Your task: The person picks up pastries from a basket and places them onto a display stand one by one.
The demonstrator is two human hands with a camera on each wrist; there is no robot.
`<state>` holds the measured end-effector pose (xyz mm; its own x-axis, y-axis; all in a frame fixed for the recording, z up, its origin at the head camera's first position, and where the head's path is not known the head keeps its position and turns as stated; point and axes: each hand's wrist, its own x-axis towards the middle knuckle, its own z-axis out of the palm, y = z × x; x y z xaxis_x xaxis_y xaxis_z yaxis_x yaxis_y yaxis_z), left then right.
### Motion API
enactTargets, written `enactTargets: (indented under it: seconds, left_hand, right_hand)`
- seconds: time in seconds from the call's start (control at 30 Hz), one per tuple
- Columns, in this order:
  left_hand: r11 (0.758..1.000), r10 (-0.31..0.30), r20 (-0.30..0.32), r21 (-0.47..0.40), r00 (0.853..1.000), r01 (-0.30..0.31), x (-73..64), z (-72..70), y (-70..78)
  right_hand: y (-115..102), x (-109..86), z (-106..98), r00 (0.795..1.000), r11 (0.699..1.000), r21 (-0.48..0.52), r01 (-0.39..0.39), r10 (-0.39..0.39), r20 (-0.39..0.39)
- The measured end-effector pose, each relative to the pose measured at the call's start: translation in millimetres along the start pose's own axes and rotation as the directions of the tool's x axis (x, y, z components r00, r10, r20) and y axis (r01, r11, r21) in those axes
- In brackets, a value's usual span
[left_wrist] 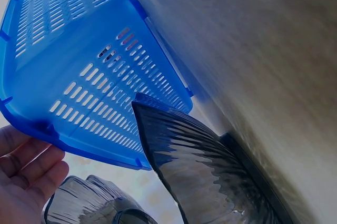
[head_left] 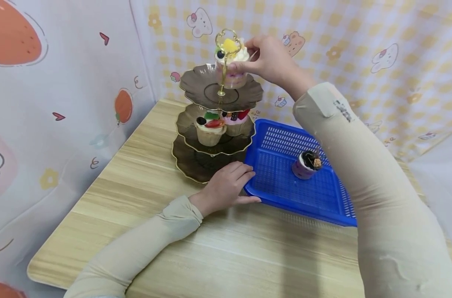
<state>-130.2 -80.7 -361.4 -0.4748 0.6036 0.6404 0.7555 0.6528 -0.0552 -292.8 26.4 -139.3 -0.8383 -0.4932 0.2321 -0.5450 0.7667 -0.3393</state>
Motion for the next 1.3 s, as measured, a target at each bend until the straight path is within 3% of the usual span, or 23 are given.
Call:
enactTargets:
  seconds: [0.5,0.9,1.3]
  left_hand:
    - [1.0,-0.002,-0.043,-0.028,0.999,0.001,-3.7,-1.1,-4.3]
    - [0.999,-0.004,-0.065,-0.048,0.998,0.001,-9.3,-4.2,-9.8]
    - [0.999,0.0,-0.055,-0.036,0.999,-0.002,-11.7,-4.3,-11.9]
  right_hand:
    - [2,-6.3,-4,0.999,0.996,0.067,-0.051,0.051,0.004]
    - [5,-15.0,-12,1.0,0.996,0.082,-0.015,0.017,-0.023]
    - [27,-26.9,-15,0.999,0.991,0.132,-0.027,0.03,-0.026]
